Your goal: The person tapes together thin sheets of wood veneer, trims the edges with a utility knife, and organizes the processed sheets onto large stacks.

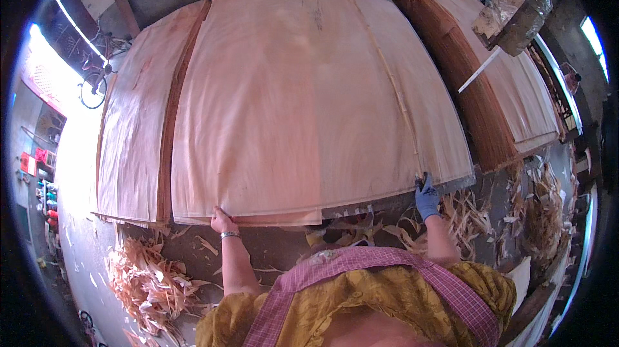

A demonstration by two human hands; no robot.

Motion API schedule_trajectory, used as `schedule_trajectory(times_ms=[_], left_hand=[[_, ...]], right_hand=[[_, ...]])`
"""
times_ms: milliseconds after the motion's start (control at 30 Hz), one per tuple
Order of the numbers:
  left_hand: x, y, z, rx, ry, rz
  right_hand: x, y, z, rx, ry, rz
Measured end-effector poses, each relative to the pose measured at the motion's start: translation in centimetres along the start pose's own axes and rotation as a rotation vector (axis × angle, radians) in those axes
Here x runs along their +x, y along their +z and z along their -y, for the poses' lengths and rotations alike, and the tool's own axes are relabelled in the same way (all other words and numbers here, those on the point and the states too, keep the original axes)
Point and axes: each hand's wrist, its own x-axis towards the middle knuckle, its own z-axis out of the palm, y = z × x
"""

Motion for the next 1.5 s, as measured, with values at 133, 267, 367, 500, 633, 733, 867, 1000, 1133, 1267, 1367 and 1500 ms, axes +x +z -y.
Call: schedule_trajectory(times_ms=[133,267,367,500,633,733,867,1000,1133,1267,1367,1500], left_hand=[[-0.3,-0.3,0.2,-0.074,0.037,0.110],[0.2,-1.3,0.2,0.014,-0.047,0.207],[-2.4,-0.5,0.9,-0.037,-0.243,0.248],[-8.1,0.8,2.7,-0.124,-0.351,0.463],[-14.8,2.9,5.9,-0.106,-0.297,0.591],[-20.8,6.3,8.6,-0.053,-0.297,0.603],[-23.6,8.7,13.0,0.045,-0.129,0.460],[-23.5,9.4,14.1,0.025,-0.178,0.410],[-27.7,11.5,15.2,0.168,0.119,0.070],[-34.7,16.8,15.6,0.585,0.830,0.057],[-35.9,20.4,16.0,0.278,0.738,0.520],[-52.3,29.8,17.1,0.587,0.958,0.792]], right_hand=[[-0.7,-1.2,-0.9,0.003,0.067,0.129],[-1.2,-1.4,1.7,0.033,0.115,0.192],[-1.1,-1.3,0.0,-0.024,0.109,0.226],[-0.2,-1.2,-1.9,0.000,0.012,0.134],[0.9,-3.0,-5.0,0.041,0.010,0.235],[0.4,-2.5,-8.2,0.393,0.054,0.148],[0.3,-5.5,-12.8,0.732,0.193,0.300],[-2.1,-7.3,-21.2,0.673,0.180,0.126],[-1.2,-10.1,-31.4,0.493,0.198,-0.089],[6.8,-14.5,-45.0,0.059,0.132,-0.196],[18.8,-24.5,-47.7,-0.466,0.057,-0.150],[18.5,-31.1,-59.0,-0.895,0.288,-0.263]])
